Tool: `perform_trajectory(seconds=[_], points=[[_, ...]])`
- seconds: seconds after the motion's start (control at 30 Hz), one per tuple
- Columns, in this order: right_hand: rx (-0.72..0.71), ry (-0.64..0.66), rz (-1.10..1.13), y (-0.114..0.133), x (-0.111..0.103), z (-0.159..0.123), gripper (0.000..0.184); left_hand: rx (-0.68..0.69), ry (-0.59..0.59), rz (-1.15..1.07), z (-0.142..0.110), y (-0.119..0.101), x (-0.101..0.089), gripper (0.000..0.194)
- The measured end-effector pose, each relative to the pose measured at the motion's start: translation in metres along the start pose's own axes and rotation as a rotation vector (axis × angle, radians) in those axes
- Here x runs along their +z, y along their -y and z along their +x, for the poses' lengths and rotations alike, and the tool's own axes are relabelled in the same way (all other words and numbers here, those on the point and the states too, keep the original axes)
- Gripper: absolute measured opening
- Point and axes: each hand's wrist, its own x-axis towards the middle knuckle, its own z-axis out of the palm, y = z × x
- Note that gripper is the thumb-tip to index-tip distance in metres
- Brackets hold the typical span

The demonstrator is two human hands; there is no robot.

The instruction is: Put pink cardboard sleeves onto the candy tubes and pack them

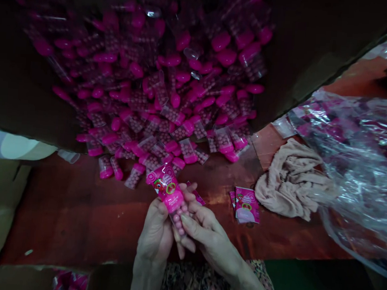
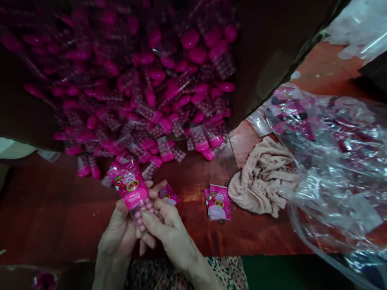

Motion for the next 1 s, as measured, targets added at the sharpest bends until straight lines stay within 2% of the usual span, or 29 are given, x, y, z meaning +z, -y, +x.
perform_trajectory(seconds=[0.1, 0.2, 0.4, 0.5, 0.63, 0.73, 0.87, 1.0], points=[[0.062, 0.069, 0.114, -0.001, -0.003, 0.002, 0.021, -0.078, 0.045, -0.033, 0.000, 0.003, -0.004, 0.053], [0.058, 0.067, 0.113, -0.003, -0.002, 0.003, 0.022, -0.086, 0.016, -0.013, 0.000, 0.003, -0.004, 0.049], [0.026, -0.128, -0.024, -0.009, 0.007, -0.005, 0.024, -0.008, -0.051, 0.088, -0.003, 0.002, 0.001, 0.036], [-0.014, -0.244, -0.280, -0.013, 0.009, -0.012, 0.022, 0.016, -0.046, 0.116, -0.007, 0.003, 0.000, 0.031], [-0.234, -0.419, -0.810, -0.014, 0.011, -0.016, 0.017, 0.046, -0.037, 0.208, -0.009, 0.003, 0.001, 0.030], [-0.348, -0.440, -0.984, -0.015, 0.010, -0.014, 0.016, 0.082, -0.037, 0.309, -0.007, 0.006, 0.002, 0.031], [-0.270, -0.474, -1.001, -0.013, 0.005, -0.018, 0.020, 0.082, -0.040, 0.315, -0.007, 0.013, -0.001, 0.031], [-0.145, -0.445, -0.908, -0.001, 0.005, -0.027, 0.023, 0.008, 0.046, 0.198, -0.008, 0.013, -0.004, 0.036]])
